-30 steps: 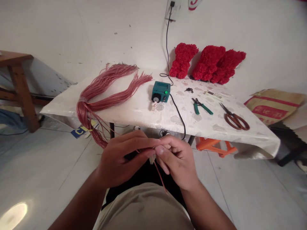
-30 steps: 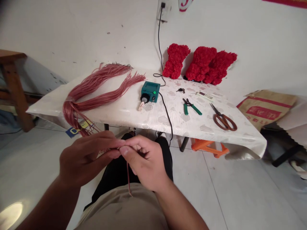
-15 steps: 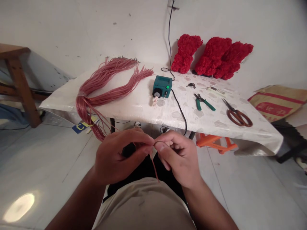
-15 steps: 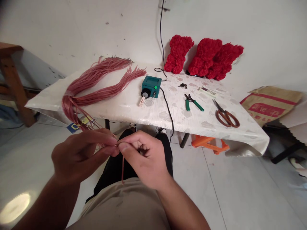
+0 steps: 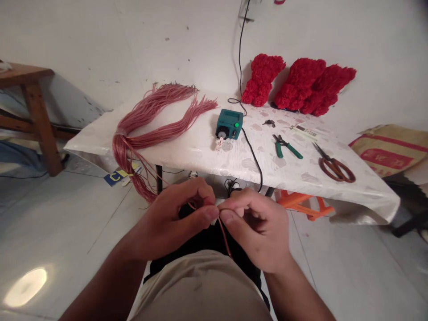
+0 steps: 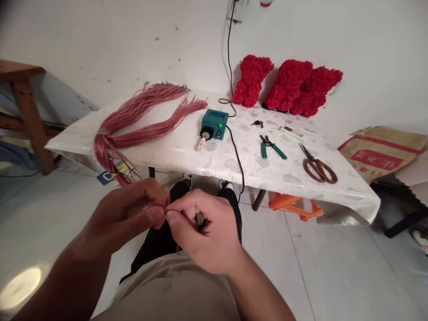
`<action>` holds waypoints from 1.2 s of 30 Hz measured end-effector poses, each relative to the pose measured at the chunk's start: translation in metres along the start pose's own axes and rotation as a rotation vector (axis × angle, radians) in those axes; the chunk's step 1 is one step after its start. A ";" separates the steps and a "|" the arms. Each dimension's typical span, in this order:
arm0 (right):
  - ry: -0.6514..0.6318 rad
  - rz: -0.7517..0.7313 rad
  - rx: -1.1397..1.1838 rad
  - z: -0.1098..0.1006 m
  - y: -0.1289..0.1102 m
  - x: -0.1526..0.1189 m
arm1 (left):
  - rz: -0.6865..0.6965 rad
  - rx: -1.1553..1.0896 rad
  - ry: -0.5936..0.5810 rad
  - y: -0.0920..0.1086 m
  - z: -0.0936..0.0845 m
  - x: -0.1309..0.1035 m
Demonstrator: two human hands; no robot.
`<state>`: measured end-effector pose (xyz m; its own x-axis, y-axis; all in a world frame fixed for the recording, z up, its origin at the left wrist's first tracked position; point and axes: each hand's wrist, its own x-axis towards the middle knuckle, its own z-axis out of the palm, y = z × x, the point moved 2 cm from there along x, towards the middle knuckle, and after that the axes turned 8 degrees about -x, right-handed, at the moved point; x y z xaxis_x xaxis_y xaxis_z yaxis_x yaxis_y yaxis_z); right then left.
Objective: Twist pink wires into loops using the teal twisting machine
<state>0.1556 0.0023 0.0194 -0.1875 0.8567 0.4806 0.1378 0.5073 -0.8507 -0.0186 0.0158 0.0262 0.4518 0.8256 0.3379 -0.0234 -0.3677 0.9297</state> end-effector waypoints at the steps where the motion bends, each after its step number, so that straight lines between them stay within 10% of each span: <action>1: -0.007 -0.021 -0.021 -0.001 -0.002 0.001 | -0.018 -0.033 -0.034 0.000 0.000 0.001; 19: -0.354 -0.477 -0.379 -0.015 -0.015 0.027 | -0.189 -0.202 -0.540 -0.008 -0.015 0.026; 26: -0.354 -0.541 -0.475 -0.023 -0.043 0.035 | -0.298 -0.268 -0.447 0.017 -0.019 0.028; 36: -0.265 -0.604 -0.574 -0.034 -0.087 0.032 | 0.032 0.152 -0.207 0.078 -0.015 0.005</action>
<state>0.1708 -0.0117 0.1160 -0.5970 0.4124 0.6881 0.3972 0.8972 -0.1931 -0.0315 -0.0022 0.1025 0.6260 0.7132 0.3153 0.0867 -0.4655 0.8808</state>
